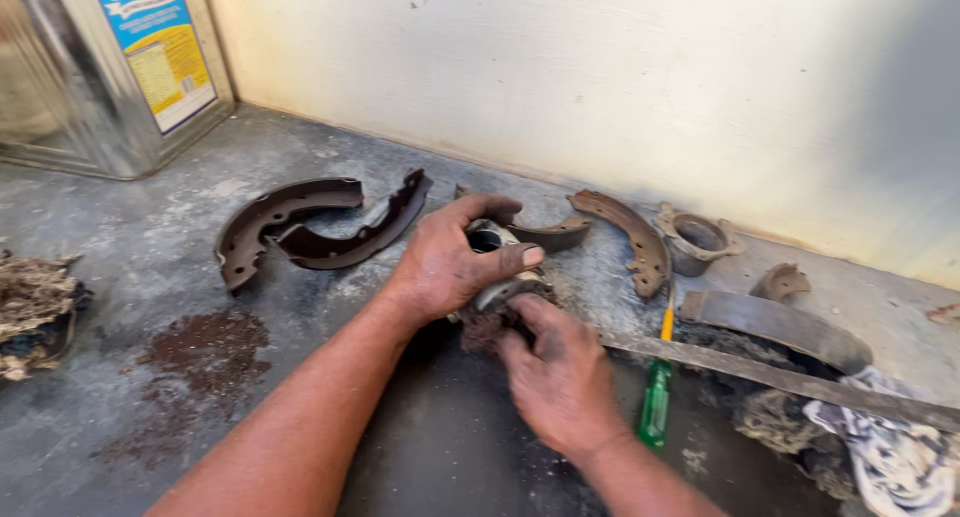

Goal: The person cleans debris from a metal cylinder and a flange using a thin tool and wipes the components with a bundle of fibrous material.

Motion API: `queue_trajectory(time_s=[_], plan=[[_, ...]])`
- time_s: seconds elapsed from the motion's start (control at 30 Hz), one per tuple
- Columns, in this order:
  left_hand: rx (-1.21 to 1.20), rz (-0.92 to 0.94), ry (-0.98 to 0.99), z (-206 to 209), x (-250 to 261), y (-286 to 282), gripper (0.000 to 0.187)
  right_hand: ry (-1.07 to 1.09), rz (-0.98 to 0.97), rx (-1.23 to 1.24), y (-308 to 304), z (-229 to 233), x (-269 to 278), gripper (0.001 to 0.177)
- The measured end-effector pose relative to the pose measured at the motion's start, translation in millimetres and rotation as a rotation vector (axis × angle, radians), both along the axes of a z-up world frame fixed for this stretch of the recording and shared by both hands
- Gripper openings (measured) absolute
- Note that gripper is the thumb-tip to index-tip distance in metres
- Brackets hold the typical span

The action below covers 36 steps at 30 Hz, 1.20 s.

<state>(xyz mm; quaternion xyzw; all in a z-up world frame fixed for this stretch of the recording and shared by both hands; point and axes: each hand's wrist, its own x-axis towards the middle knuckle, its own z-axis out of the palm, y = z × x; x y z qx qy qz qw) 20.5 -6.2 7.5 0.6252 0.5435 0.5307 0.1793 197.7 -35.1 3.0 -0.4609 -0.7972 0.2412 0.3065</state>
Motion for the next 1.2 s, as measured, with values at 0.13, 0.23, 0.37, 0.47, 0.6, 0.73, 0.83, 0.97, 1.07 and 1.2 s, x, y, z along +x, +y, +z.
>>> queue_trajectory(time_s=[0.13, 0.23, 0.37, 0.47, 0.6, 0.73, 0.83, 0.97, 1.07, 1.2], plan=[[-0.101, 0.010, -0.023, -2, 0, 0, 0.081, 0.002, -0.154, -0.240, -13, 11, -11, 0.030], [-0.106, -0.006, -0.114, -6, 1, -1, 0.088, 0.046, -0.168, -0.214, -12, 14, -10, 0.036], [-0.017, -0.014, -0.122, -13, 1, -1, 0.096, 0.133, -0.113, -0.178, -9, 14, -8, 0.028], [-0.017, 0.011, -0.093, -14, 0, -3, 0.098, 0.115, -0.123, -0.220, -9, 16, -6, 0.033], [-0.047, -0.012, -0.108, -10, -3, -4, 0.099, 0.065, -0.130, -0.212, -9, 20, -9, 0.032], [-0.023, 0.026, -0.038, -9, -4, -3, 0.096, 0.030, -0.142, -0.196, -8, 19, -10, 0.034], [-0.010, 0.038, -0.016, -12, -5, -7, 0.093, 0.063, -0.129, -0.172, -8, 16, -9, 0.033], [0.030, 0.050, 0.025, -5, -8, 3, 0.090, 0.096, -0.156, -0.162, -5, 16, -11, 0.034], [-0.016, 0.049, -0.015, -11, -8, -7, 0.092, 0.075, -0.150, -0.155, -7, 6, -9, 0.032], [-0.032, 0.017, -0.079, -7, -6, -4, 0.096, 0.109, -0.130, -0.123, -1, 7, -9, 0.037]])
